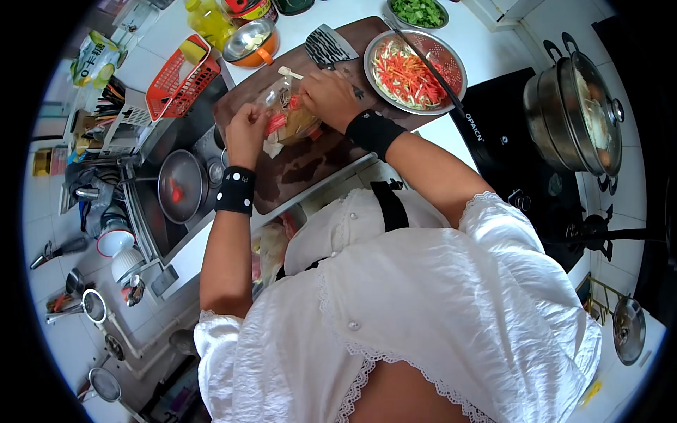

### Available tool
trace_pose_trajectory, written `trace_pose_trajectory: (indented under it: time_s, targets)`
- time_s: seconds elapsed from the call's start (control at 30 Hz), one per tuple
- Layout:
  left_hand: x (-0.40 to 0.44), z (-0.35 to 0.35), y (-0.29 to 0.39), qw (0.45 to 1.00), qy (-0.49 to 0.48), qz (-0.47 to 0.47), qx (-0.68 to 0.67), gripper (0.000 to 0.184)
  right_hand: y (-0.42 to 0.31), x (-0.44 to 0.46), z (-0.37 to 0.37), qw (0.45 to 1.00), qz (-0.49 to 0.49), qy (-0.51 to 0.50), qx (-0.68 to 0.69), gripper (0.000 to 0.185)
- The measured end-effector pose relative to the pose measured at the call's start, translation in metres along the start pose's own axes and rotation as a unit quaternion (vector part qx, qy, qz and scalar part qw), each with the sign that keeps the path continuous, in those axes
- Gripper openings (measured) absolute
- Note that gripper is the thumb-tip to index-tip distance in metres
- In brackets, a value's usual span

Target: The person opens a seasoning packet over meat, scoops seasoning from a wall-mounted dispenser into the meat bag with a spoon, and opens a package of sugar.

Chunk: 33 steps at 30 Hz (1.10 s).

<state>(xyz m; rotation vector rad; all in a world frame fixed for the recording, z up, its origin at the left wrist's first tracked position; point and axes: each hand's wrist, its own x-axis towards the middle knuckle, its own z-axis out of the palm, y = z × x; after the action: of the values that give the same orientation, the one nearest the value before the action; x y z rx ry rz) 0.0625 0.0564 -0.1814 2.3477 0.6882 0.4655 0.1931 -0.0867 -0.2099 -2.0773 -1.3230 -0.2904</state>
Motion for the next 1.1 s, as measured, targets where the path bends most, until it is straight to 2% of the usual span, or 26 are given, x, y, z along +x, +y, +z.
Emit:
trace_pose_trajectory:
  time_s: [0.07,0.17,0.27,0.37,0.47,0.57,0.67,0.77,0.87,0.97,1.1]
  targets:
    - [-0.001,0.000,-0.006,1.000,0.007,0.016,0.005,0.017,0.001,-0.004,0.004,0.999,-0.019,0.024,-0.018,0.007]
    - [-0.001,0.000,0.000,1.000,-0.003,-0.013,0.006,0.015,0.003,-0.002,0.000,1.000,-0.005,0.006,0.012,0.006]
    - [0.002,0.003,-0.008,0.998,0.009,0.012,0.054,0.014,0.004,-0.002,0.000,0.999,0.004,0.028,0.018,0.007]
    - [-0.001,-0.004,0.007,0.998,-0.021,-0.044,-0.025,0.017,0.012,-0.004,0.011,0.999,0.031,-0.035,-0.019,0.009]
    - [-0.001,-0.010,0.016,0.998,-0.024,-0.060,-0.019,0.022,0.008,0.006,-0.006,0.969,0.177,-0.099,0.143,0.015]
    - [0.005,-0.009,0.002,0.999,-0.021,-0.021,0.039,0.025,0.013,0.006,-0.004,0.944,0.227,-0.109,0.213,0.013]
    - [0.002,-0.008,0.009,1.000,0.004,-0.005,0.013,0.025,0.017,0.002,0.015,0.907,0.252,-0.057,0.333,0.014]
    - [0.004,-0.008,0.012,0.999,-0.020,-0.033,0.022,0.026,0.023,0.000,0.031,0.863,0.280,-0.074,0.414,0.016]
    - [0.000,-0.010,0.020,0.999,-0.028,-0.019,0.011,0.023,0.013,0.000,0.025,0.817,0.285,-0.064,0.498,0.015]
    - [0.002,-0.006,0.009,1.000,-0.024,-0.003,0.004,0.020,0.012,0.001,0.020,0.863,0.252,-0.063,0.432,0.013]
    - [0.004,-0.002,0.003,1.000,-0.003,0.015,-0.015,0.020,0.000,0.002,-0.003,0.943,0.180,-0.046,0.276,0.015]
